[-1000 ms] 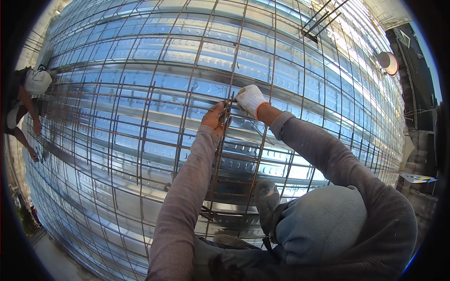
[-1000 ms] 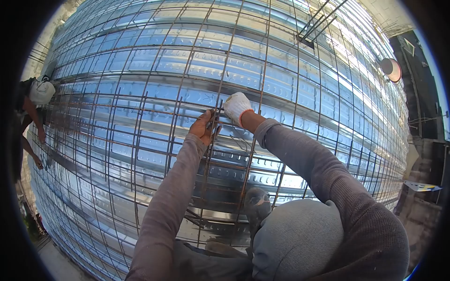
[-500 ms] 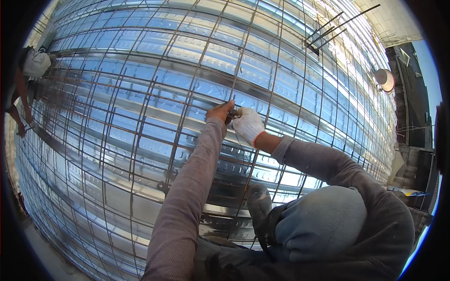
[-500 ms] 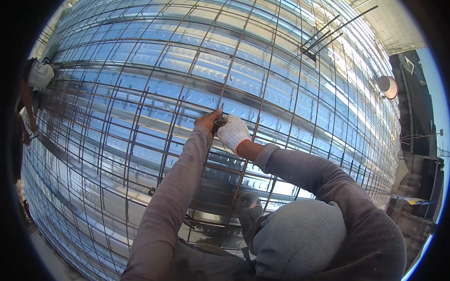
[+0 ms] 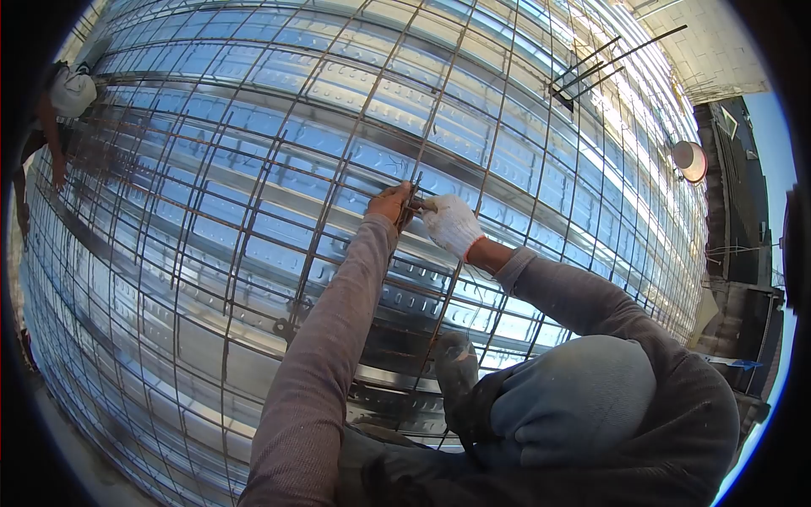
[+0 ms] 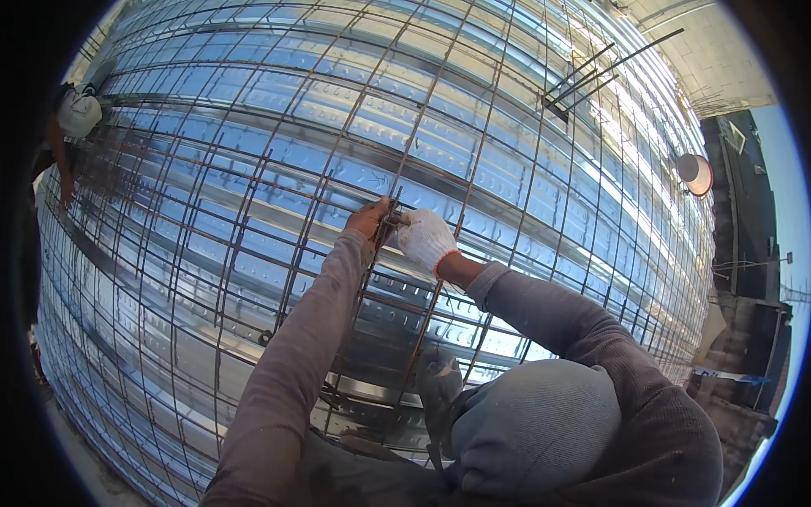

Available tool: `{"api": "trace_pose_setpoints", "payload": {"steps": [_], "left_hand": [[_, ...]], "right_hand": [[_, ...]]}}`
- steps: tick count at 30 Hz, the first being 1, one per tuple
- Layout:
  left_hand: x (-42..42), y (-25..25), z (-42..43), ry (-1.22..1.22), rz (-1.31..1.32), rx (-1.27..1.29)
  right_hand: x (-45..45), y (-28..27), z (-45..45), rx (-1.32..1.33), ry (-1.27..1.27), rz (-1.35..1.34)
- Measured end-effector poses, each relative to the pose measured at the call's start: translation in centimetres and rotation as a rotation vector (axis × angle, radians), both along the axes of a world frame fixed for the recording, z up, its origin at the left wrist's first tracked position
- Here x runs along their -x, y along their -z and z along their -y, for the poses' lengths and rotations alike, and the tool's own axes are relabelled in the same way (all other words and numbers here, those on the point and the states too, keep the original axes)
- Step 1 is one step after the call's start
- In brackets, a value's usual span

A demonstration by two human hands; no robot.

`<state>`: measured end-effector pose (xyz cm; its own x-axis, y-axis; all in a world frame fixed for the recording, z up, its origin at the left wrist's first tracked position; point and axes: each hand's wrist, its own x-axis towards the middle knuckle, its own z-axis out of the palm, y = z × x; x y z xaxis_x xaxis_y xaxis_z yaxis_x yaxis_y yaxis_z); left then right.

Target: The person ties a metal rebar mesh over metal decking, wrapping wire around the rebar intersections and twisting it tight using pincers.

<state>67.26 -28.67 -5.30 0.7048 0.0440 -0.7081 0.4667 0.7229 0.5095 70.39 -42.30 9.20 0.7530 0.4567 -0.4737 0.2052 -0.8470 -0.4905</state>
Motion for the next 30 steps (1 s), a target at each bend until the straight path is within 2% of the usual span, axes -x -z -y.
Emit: {"api": "trace_pose_setpoints", "payload": {"steps": [1, 3, 4, 5, 7, 8, 9, 11, 14, 18, 20, 21, 23, 24, 26, 27, 29, 30], "left_hand": [[-0.2, 0.2, 0.3, -0.005, 0.005, 0.004], [-0.3, 0.9, 0.6, -0.111, 0.041, 0.034], [-0.3, 2.2, 0.8, -0.167, 0.1, 0.063], [-0.5, 3.6, 0.8, -0.172, 0.1, 0.063], [-0.9, 4.1, 0.1, -0.088, 0.133, -0.035], [-1.0, 3.7, -0.5, 0.135, 0.063, -0.335], [-0.7, 2.4, -0.4, 0.131, 0.059, -0.328], [-0.6, 0.0, 0.2, -0.053, 0.049, -0.012], [-0.6, -0.6, 0.2, -0.05, 0.065, 0.012], [-0.4, -0.9, 0.0, -0.044, 0.047, 0.002], [-0.4, -0.6, 0.1, -0.048, 0.05, 0.002], [-0.5, -0.5, 0.1, -0.052, 0.056, 0.0], [-0.8, -0.4, 0.2, -0.07, 0.074, 0.031], [-0.8, -0.3, 0.2, -0.088, 0.092, 0.059], [-0.4, -1.2, 0.1, -0.079, 0.073, 0.02], [-0.4, -1.4, 0.0, -0.055, 0.072, -0.023], [-0.3, -0.9, 0.2, -0.117, 0.099, 0.003], [-0.2, -1.4, 0.0, -0.069, 0.065, -0.024]], "right_hand": [[0.1, 0.0, -0.8, 0.004, -0.005, 0.005], [0.1, 0.3, -2.7, 0.065, -0.204, 0.096], [-1.1, 0.4, -3.8, 0.119, -0.315, 0.089], [-2.6, 0.2, -4.5, 0.119, -0.32, 0.089], [-5.5, -0.4, -5.6, 0.179, -0.679, 0.206], [-6.6, -0.8, -6.3, 0.181, -0.684, 0.205], [-7.4, -1.7, -6.9, 0.104, -0.617, 0.219], [-9.1, -1.4, -7.0, 0.035, -0.553, 0.236], [-10.9, 0.6, -5.3, -0.037, -0.442, 0.294], [-9.5, -1.4, -3.6, 0.005, -0.399, 0.319], [-8.6, -2.7, -3.1, -0.053, -0.847, 0.8], [-8.5, -2.6, -3.0, -0.052, -0.851, 0.798], [-8.1, -2.3, -2.8, -0.095, -1.154, 0.828], [-8.2, -2.3, -2.9, -0.1, -1.161, 0.819], [-8.2, -2.1, -3.9, 0.109, -1.312, 0.702], [-7.9, -1.7, -4.4, 0.093, -1.32, 0.688], [-7.7, -1.1, -5.0, 0.272, -1.169, 0.57], [-7.9, 0.3, -4.7, 0.223, -1.057, 0.511]]}}
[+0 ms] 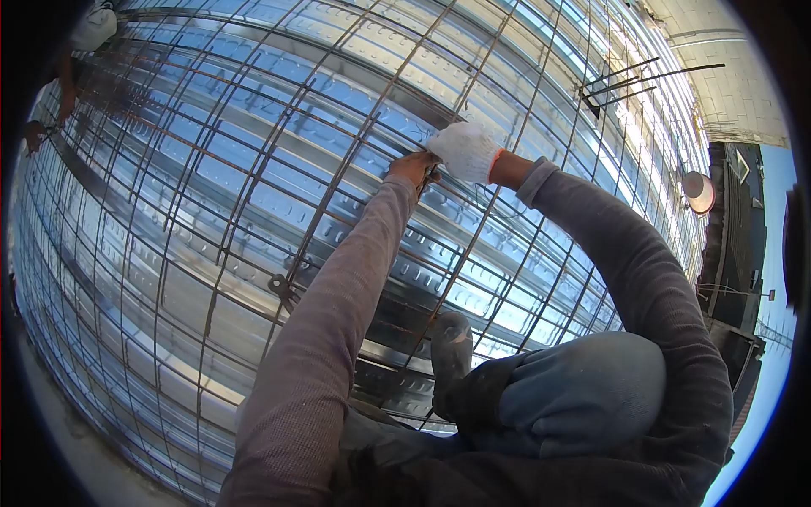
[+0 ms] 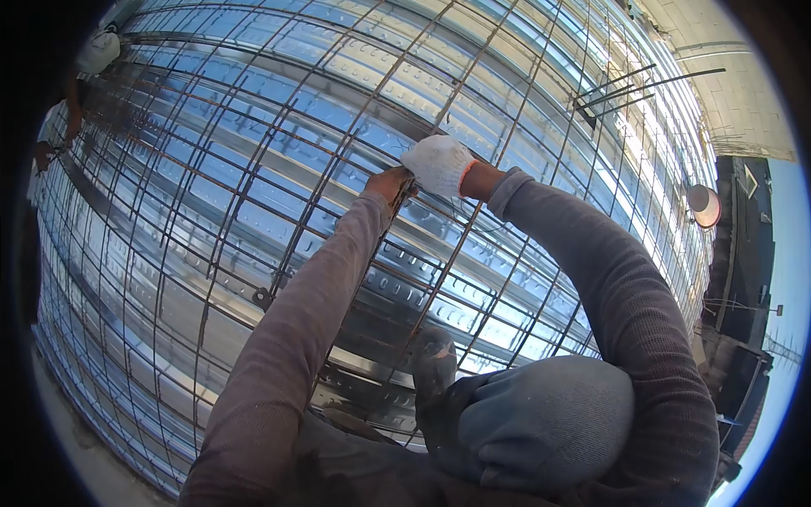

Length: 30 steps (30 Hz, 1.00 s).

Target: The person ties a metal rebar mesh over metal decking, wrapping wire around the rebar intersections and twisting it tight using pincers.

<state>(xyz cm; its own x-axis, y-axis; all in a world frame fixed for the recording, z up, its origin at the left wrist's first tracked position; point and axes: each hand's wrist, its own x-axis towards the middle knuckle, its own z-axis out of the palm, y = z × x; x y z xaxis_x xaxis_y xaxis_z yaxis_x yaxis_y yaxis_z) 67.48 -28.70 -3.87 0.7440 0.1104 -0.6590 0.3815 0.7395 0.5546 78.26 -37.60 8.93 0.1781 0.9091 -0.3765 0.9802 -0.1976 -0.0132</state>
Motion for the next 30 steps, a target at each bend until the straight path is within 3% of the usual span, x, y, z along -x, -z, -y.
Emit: {"api": "trace_pose_setpoints", "payload": {"steps": [1, 3, 4, 5, 6, 8, 13, 14, 15, 17, 18, 25, 30], "left_hand": [[-0.2, -0.3, 0.0, 0.047, -0.029, -0.025], [-0.2, -0.3, 0.1, 0.043, -0.019, -0.031], [-0.1, 0.1, 0.1, 0.043, -0.018, -0.04], [-0.2, 0.8, 0.3, 0.041, -0.015, -0.037], [-0.2, 1.3, 0.2, 0.037, -0.001, -0.012], [-0.2, 2.3, -0.1, 0.068, -0.019, 0.027], [-0.2, 1.8, 0.2, 0.006, 0.047, 0.018], [-0.3, 1.7, 0.1, 0.03, 0.031, -0.007], [-0.1, 1.7, 0.3, 0.054, 0.012, -0.027], [0.3, 0.2, 0.2, 0.05, -0.009, -0.017], [0.2, 0.2, 0.2, 0.049, -0.024, -0.018], [-0.1, 1.0, 0.2, 0.04, -0.031, 0.012], [-0.1, 0.1, 0.0, 0.059, -0.012, -0.043]], "right_hand": [[0.0, 0.6, 0.3, 0.002, -0.002, 0.004], [-0.4, 1.9, 1.1, -0.199, 0.287, -0.127], [-1.6, 4.7, 2.5, -0.196, 0.282, -0.122], [-3.4, 8.7, 4.6, -0.256, 0.347, -0.294], [-3.8, 9.0, 5.0, -0.316, 0.411, -0.468], [-4.2, 9.8, 5.8, -0.318, 0.492, -0.459], [-0.7, 4.5, 4.3, -0.338, 0.901, -0.428], [0.0, 2.0, 3.8, -0.304, 0.772, -0.25], [0.0, 0.1, 3.6, -0.297, 0.767, -0.25], [-0.7, -2.4, 3.9, -0.411, 0.04, 0.113], [-1.3, -2.3, 3.7, -0.314, -0.02, 0.006], [-1.5, -0.1, 3.0, -0.199, -0.264, 0.041], [-0.6, 0.2, 3.5, -0.155, -0.08, 0.055]]}}
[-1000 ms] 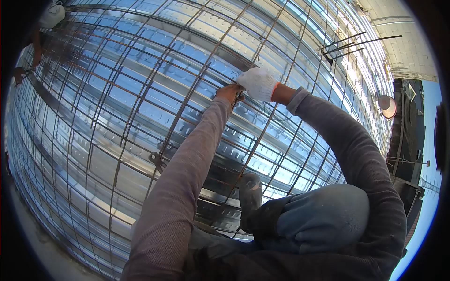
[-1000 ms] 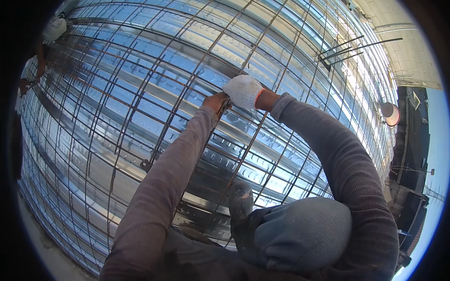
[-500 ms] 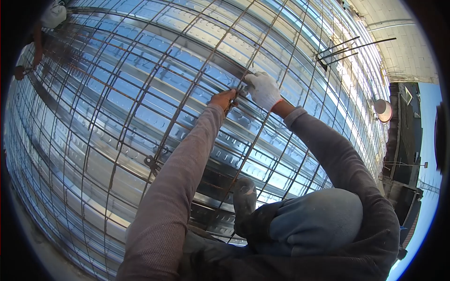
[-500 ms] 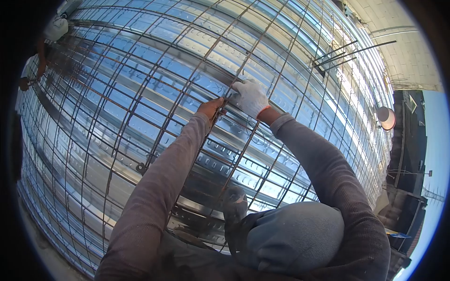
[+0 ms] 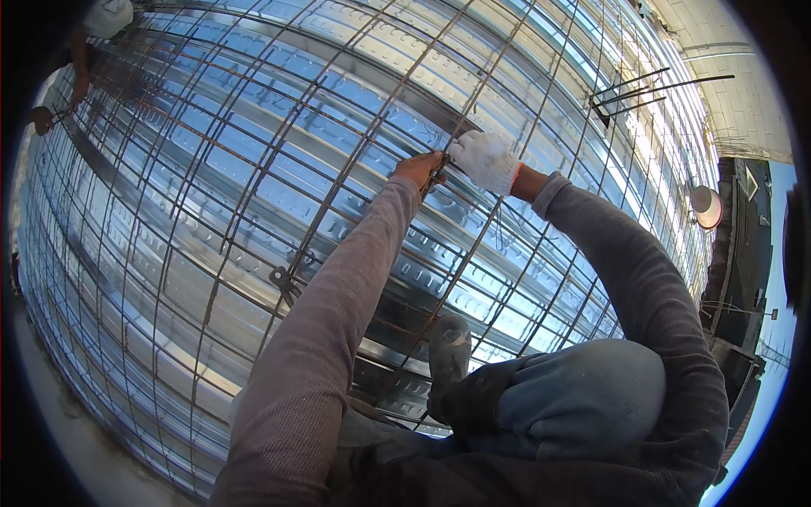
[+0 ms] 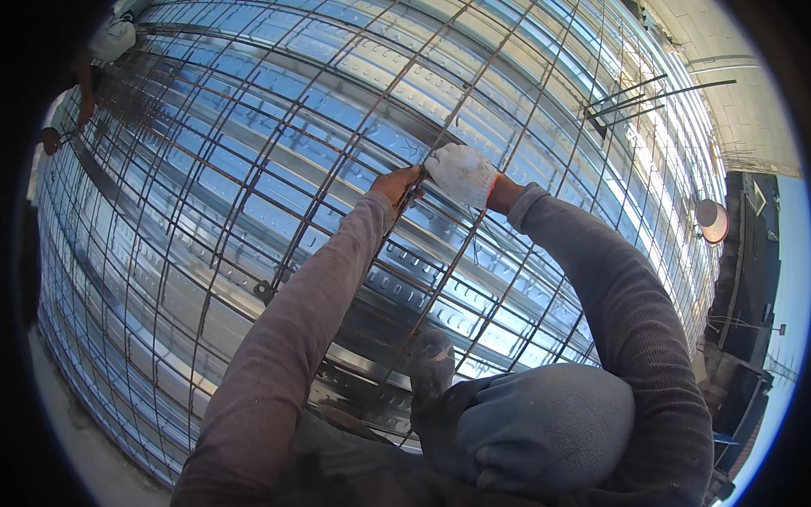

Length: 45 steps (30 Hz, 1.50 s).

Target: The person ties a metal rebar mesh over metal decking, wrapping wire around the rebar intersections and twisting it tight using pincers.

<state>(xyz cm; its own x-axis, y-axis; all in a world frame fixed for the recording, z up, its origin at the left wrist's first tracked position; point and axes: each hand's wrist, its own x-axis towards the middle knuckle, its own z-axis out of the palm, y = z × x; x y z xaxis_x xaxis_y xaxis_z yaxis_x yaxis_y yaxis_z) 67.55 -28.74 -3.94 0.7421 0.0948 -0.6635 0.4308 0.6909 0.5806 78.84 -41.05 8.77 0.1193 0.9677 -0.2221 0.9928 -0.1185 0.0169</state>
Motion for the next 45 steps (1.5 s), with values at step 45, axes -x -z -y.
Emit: {"api": "trace_pose_setpoints", "payload": {"steps": [45], "left_hand": [[19.7, -24.3, 3.5, 0.006, 0.149, -1.416]], "right_hand": [[19.0, -13.9, 3.0, 0.036, 0.891, -2.239]]}}
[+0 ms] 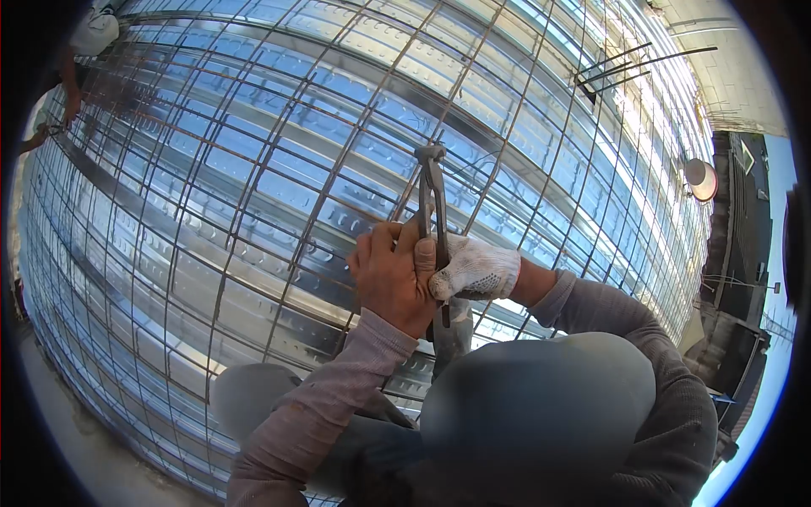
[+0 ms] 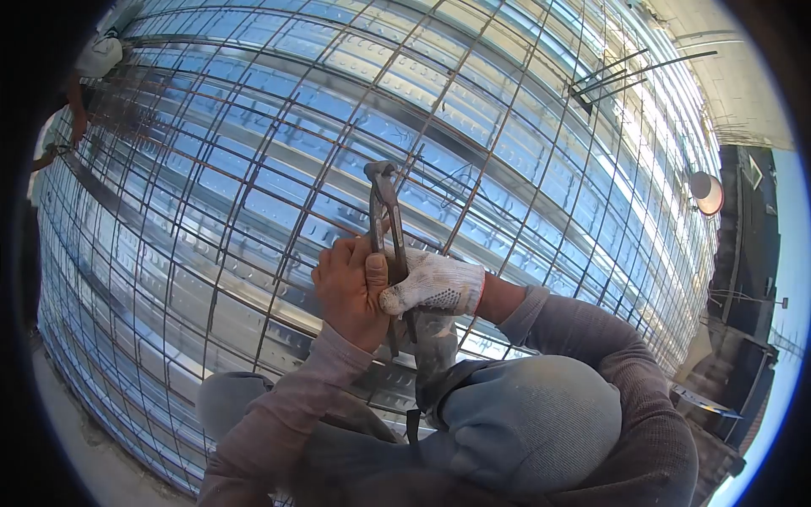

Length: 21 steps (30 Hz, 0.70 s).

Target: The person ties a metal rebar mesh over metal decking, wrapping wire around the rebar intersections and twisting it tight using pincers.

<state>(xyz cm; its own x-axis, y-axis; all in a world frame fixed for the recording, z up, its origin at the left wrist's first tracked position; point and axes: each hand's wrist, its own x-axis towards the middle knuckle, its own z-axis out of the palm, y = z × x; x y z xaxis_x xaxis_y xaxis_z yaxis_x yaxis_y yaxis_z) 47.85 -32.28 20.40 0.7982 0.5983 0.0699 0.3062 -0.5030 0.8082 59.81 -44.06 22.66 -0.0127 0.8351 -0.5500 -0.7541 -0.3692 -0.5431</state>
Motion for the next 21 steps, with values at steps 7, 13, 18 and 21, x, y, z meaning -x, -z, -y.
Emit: {"api": "trace_pose_setpoints", "payload": {"steps": [7, 13, 18, 21], "left_hand": [[-1.4, -2.7, -4.8, 0.278, -0.005, 0.004], [-0.6, -2.7, -0.9, 0.645, -0.259, -0.063], [0.2, -2.3, 0.9, 0.931, -0.465, -0.225], [0.5, -2.0, 1.4, 0.928, -0.494, -0.247]], "right_hand": [[-11.6, -8.0, -1.9, 0.137, -0.258, 0.941], [-19.7, -1.1, 1.0, 0.488, -0.608, 1.593], [-20.0, 4.6, 4.7, 0.568, -1.019, 2.008], [-19.4, 5.4, 4.6, 0.769, -1.112, 1.943]]}}
